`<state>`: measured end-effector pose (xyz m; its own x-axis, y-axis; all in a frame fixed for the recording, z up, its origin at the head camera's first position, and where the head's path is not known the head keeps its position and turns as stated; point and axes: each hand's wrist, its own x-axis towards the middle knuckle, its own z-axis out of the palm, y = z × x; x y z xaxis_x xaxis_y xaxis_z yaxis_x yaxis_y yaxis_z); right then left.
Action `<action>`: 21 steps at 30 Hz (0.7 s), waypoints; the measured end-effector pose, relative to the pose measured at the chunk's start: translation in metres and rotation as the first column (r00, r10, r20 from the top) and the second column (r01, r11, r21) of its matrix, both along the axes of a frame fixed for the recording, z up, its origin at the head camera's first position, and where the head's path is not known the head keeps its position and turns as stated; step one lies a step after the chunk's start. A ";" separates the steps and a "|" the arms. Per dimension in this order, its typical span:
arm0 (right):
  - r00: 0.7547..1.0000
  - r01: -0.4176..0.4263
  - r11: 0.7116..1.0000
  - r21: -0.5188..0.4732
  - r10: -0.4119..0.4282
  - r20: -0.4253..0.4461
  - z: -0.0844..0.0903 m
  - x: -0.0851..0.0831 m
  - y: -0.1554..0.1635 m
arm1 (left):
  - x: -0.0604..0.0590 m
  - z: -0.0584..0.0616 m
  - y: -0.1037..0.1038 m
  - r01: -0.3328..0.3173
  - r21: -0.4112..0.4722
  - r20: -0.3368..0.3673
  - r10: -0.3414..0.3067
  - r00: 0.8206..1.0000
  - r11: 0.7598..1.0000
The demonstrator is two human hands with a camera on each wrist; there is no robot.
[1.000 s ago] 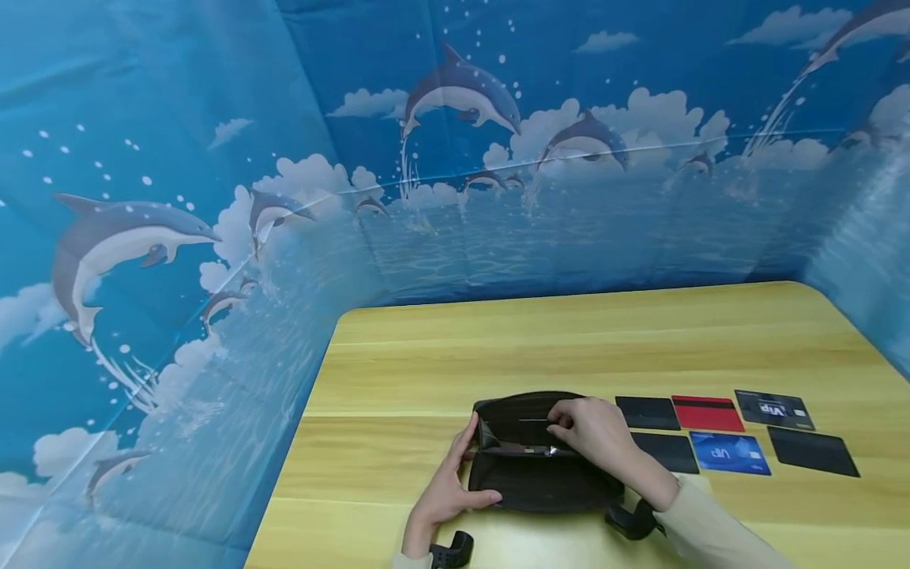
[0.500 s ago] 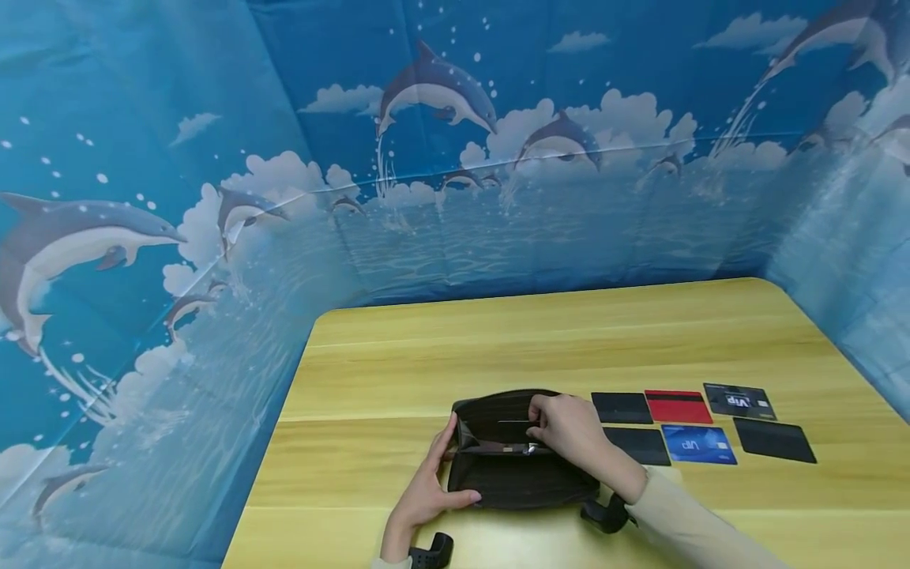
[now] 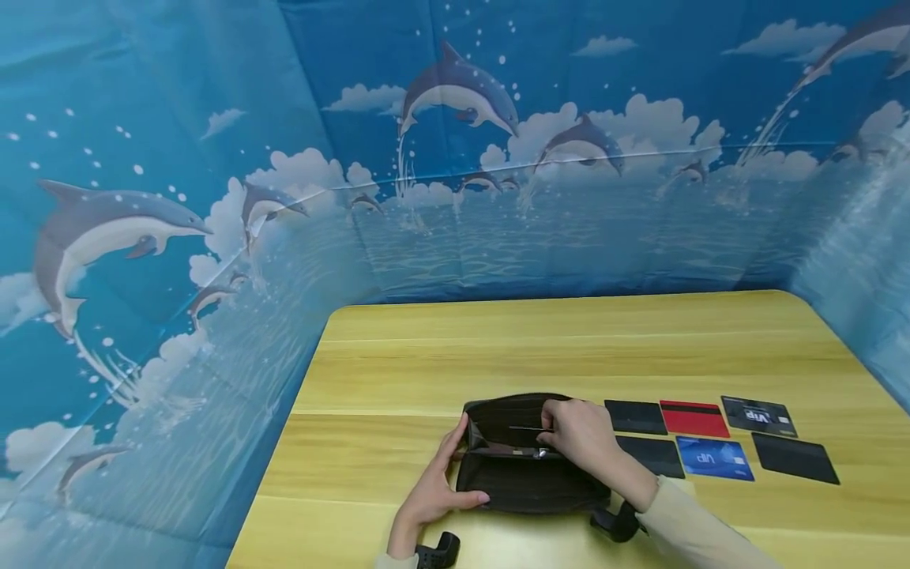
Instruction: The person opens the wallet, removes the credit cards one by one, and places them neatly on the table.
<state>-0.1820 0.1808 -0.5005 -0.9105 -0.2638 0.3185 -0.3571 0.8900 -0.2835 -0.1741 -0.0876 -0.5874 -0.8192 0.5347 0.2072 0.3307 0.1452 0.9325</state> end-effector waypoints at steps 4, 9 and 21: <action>1.000 0.009 1.000 0.006 -0.009 -0.007 -0.001 0.000 -0.001 | 0.000 0.001 0.000 0.000 0.003 0.009 0.000 1.000 1.000; 1.000 0.019 1.000 0.007 -0.019 -0.015 -0.001 -0.001 0.001 | -0.003 0.000 0.002 0.016 0.013 0.008 -0.016 1.000 1.000; 1.000 -0.012 1.000 0.000 0.012 -0.005 -0.004 -0.002 0.001 | -0.002 0.001 0.000 0.034 0.042 0.017 -0.035 0.999 0.999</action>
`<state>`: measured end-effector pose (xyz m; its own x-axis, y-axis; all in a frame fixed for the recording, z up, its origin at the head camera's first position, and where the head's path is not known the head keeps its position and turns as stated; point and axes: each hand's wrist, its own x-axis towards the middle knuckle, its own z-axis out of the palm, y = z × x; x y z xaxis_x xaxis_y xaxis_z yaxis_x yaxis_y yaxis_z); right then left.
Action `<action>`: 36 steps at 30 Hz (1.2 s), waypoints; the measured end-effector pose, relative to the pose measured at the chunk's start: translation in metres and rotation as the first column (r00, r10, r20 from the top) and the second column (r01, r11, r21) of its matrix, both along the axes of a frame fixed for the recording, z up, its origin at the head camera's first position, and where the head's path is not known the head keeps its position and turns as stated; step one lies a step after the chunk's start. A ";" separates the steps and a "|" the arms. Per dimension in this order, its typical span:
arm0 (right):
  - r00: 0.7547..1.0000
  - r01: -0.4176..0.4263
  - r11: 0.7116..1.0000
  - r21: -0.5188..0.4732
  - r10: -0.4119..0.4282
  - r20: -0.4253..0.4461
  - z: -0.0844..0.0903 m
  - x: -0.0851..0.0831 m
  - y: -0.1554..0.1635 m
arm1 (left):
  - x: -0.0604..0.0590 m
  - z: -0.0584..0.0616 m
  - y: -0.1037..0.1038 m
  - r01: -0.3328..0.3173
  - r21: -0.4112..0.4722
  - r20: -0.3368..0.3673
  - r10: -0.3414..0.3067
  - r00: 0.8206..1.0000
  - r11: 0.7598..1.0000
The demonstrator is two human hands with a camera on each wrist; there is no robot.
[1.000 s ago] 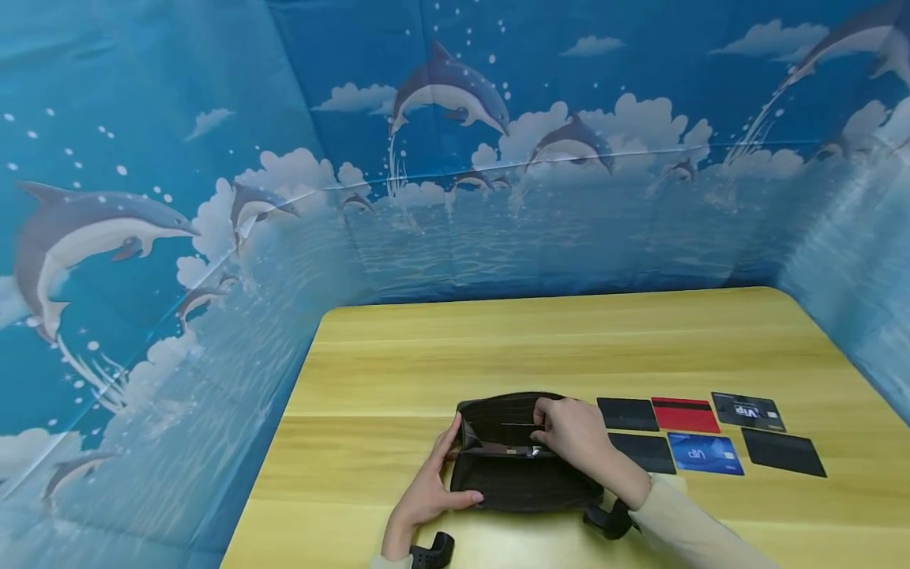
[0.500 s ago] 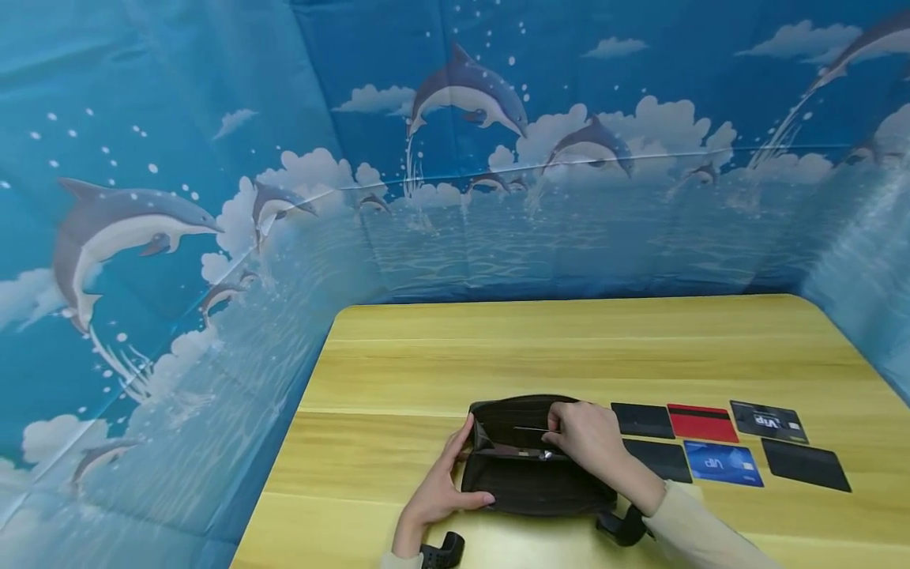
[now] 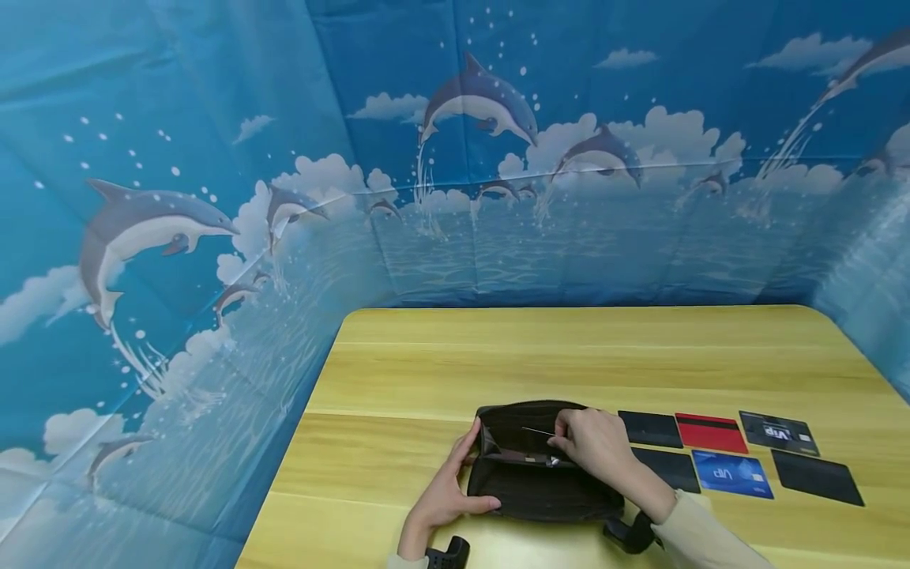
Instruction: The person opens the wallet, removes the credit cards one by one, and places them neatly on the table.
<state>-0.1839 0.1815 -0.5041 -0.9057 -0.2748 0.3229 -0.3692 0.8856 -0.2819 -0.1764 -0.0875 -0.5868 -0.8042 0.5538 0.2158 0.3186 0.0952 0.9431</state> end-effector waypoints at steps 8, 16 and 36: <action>1.000 0.002 1.000 0.003 -0.002 -0.023 -0.005 0.001 0.001 | 0.005 0.001 0.001 -0.022 0.023 0.005 0.022 1.000 1.000; 0.997 0.014 1.000 0.003 -0.014 -0.071 -0.007 0.003 0.000 | 0.004 -0.004 0.000 -0.012 0.043 -0.004 0.012 1.000 0.999; 0.992 0.007 0.999 -0.041 -0.012 -0.123 -0.009 0.002 0.002 | 0.000 -0.004 0.000 -0.025 0.007 -0.035 0.025 0.999 1.000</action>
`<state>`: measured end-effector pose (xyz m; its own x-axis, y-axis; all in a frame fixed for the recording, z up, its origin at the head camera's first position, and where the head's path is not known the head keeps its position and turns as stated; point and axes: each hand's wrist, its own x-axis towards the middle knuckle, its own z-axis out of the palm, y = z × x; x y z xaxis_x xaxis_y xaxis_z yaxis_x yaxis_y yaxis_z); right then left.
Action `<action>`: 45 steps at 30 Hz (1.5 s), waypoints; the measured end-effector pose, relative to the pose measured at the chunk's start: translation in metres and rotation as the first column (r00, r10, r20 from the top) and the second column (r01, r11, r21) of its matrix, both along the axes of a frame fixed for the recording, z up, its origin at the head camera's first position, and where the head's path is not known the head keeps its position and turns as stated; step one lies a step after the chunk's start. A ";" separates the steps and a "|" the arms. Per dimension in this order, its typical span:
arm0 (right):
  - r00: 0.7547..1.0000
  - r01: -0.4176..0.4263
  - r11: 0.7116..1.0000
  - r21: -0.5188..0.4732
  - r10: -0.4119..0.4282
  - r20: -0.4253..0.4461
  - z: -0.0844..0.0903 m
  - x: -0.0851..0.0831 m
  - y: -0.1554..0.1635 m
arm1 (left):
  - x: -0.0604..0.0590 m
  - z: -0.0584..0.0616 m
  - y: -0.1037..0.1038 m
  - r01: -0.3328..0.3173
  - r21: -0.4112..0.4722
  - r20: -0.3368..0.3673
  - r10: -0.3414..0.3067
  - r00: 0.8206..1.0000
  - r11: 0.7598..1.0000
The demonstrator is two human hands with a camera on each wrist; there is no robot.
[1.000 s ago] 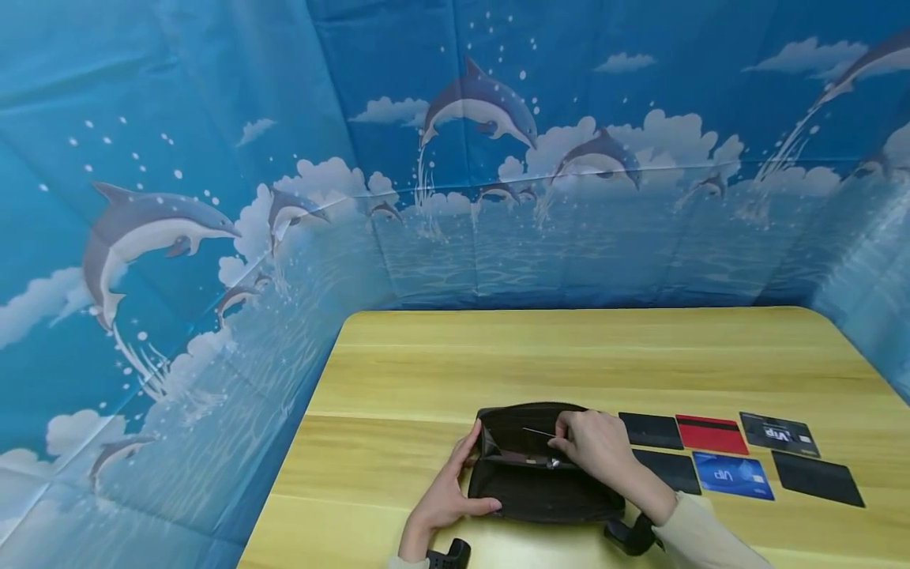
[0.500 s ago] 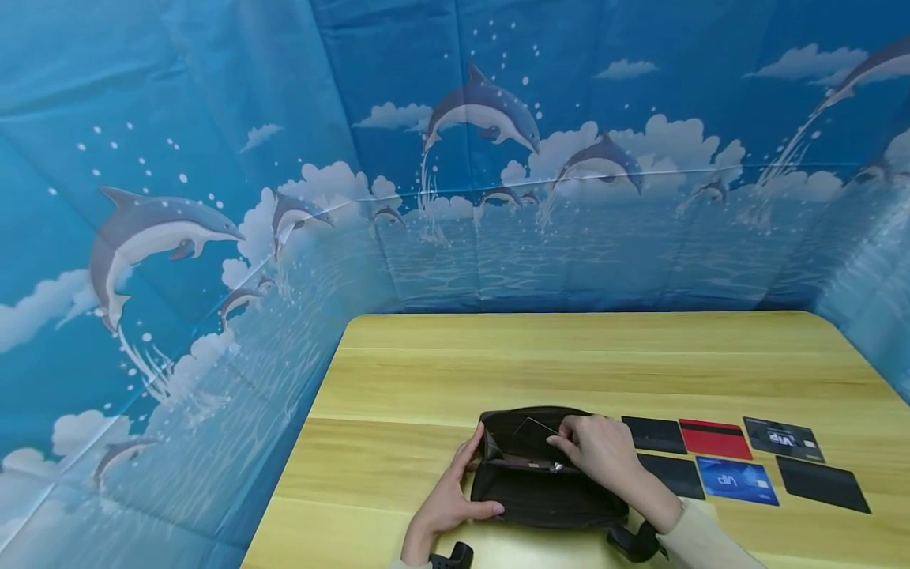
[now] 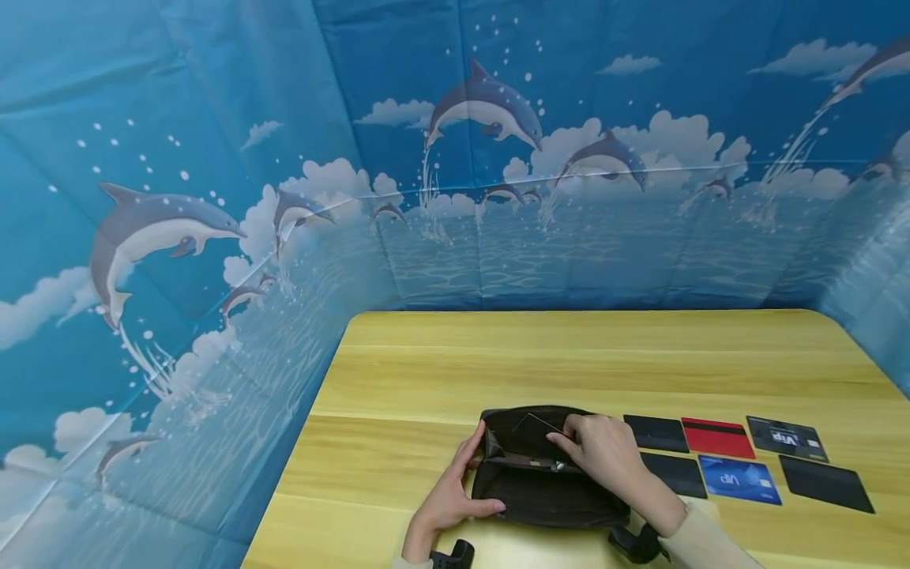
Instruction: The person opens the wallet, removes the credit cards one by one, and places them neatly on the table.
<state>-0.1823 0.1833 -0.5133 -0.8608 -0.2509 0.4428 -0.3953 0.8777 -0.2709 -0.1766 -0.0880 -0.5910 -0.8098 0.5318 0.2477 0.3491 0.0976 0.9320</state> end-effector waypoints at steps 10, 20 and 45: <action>0.999 -0.023 1.000 -0.012 0.022 -0.034 0.005 0.002 0.001 | 0.001 0.000 0.000 -0.009 -0.017 0.016 0.010 1.000 1.000; 0.999 -0.039 0.999 -0.033 0.039 0.007 0.007 -0.003 0.003 | -0.001 0.002 0.000 -0.011 -0.013 0.008 0.011 1.000 1.000; 0.997 -0.062 0.997 -0.056 0.064 0.043 0.003 0.000 0.005 | 0.003 0.003 0.000 -0.009 -0.008 0.052 0.010 0.999 1.000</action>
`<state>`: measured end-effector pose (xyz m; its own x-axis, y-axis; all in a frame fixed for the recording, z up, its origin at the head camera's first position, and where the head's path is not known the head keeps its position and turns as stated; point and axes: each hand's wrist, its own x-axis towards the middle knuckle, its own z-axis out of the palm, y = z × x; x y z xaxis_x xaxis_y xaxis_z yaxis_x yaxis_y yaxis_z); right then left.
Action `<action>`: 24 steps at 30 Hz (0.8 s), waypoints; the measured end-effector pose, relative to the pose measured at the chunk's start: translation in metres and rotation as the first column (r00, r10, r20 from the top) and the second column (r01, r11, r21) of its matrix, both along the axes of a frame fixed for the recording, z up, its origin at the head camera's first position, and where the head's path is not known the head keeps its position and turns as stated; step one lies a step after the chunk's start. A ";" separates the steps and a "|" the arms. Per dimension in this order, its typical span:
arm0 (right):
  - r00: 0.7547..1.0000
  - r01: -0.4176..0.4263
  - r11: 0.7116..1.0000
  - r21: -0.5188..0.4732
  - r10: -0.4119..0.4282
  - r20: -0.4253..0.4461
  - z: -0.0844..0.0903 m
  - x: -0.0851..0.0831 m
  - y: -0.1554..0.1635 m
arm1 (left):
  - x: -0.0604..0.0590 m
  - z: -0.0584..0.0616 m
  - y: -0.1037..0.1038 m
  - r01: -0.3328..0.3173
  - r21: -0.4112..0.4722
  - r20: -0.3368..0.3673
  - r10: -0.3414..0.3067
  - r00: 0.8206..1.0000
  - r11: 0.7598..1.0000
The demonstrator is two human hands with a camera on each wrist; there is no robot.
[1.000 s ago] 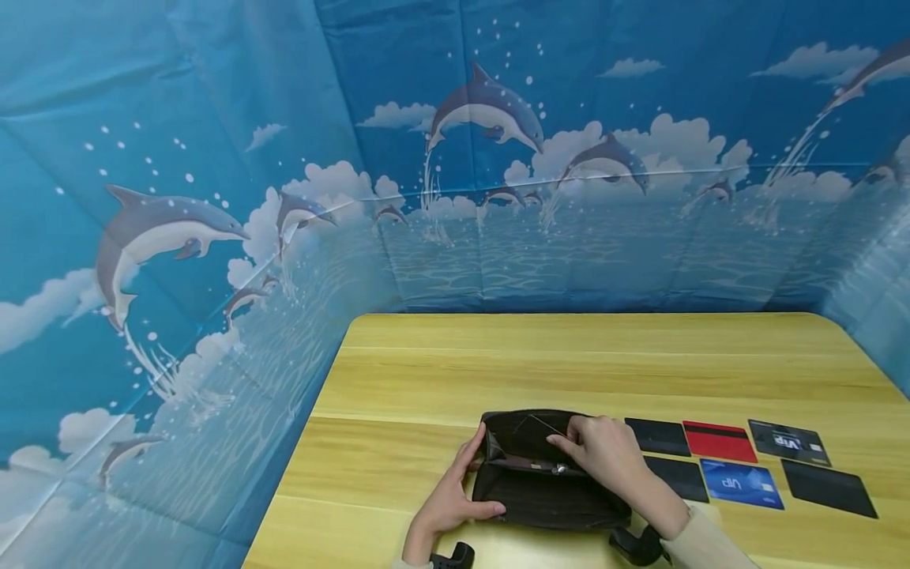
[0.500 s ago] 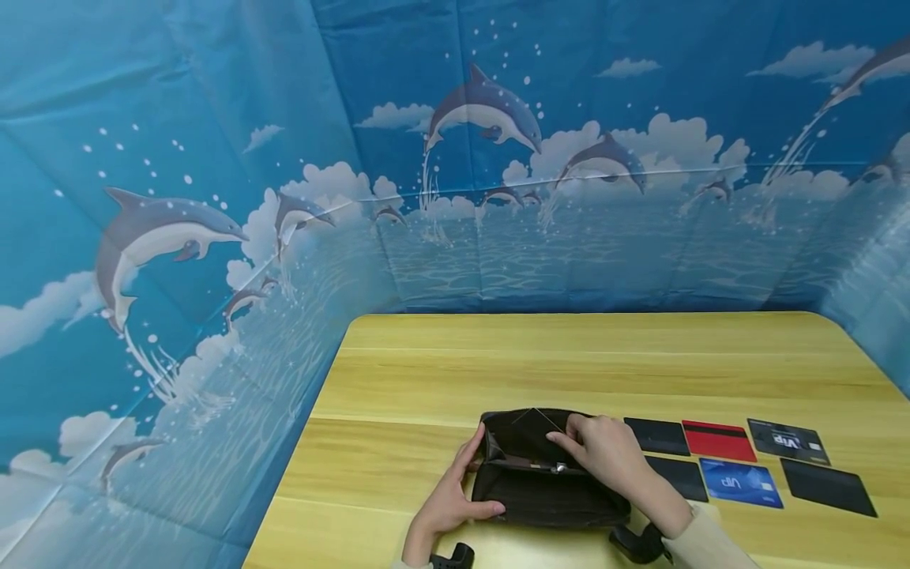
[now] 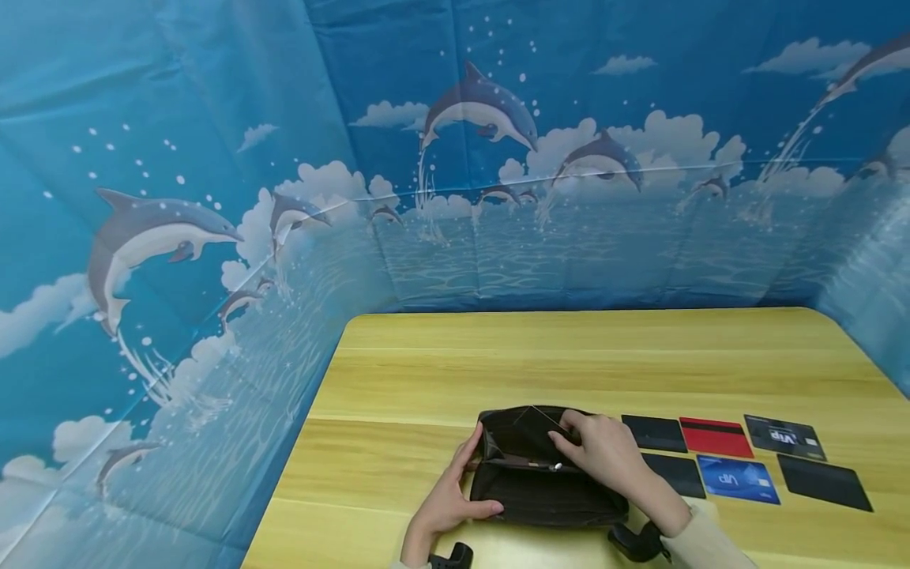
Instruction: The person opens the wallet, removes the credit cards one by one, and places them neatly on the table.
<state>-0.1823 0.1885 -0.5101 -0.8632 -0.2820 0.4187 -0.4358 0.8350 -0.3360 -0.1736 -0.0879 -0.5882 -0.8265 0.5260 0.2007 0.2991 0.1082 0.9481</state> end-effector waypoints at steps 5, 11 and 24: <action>1.000 0.014 0.999 -0.034 -0.014 0.014 0.002 0.001 0.000 | 0.000 0.001 0.000 -0.006 0.005 0.012 0.006 1.000 1.000; 0.999 0.018 0.992 -0.125 -0.014 0.031 0.002 0.005 0.002 | 0.000 0.001 -0.001 0.005 0.014 -0.004 -0.005 1.000 1.000; 0.995 -0.003 0.926 -0.377 -0.035 -0.094 0.007 0.007 0.004 | 0.000 0.002 0.000 0.001 0.017 -0.009 -0.001 1.000 1.000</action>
<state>-0.1754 0.1924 -0.5029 -0.8162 -0.0741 0.5730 -0.4699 0.6623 -0.5836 -0.1735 -0.0879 -0.5859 -0.8242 0.5231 0.2168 0.3076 0.0922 0.9470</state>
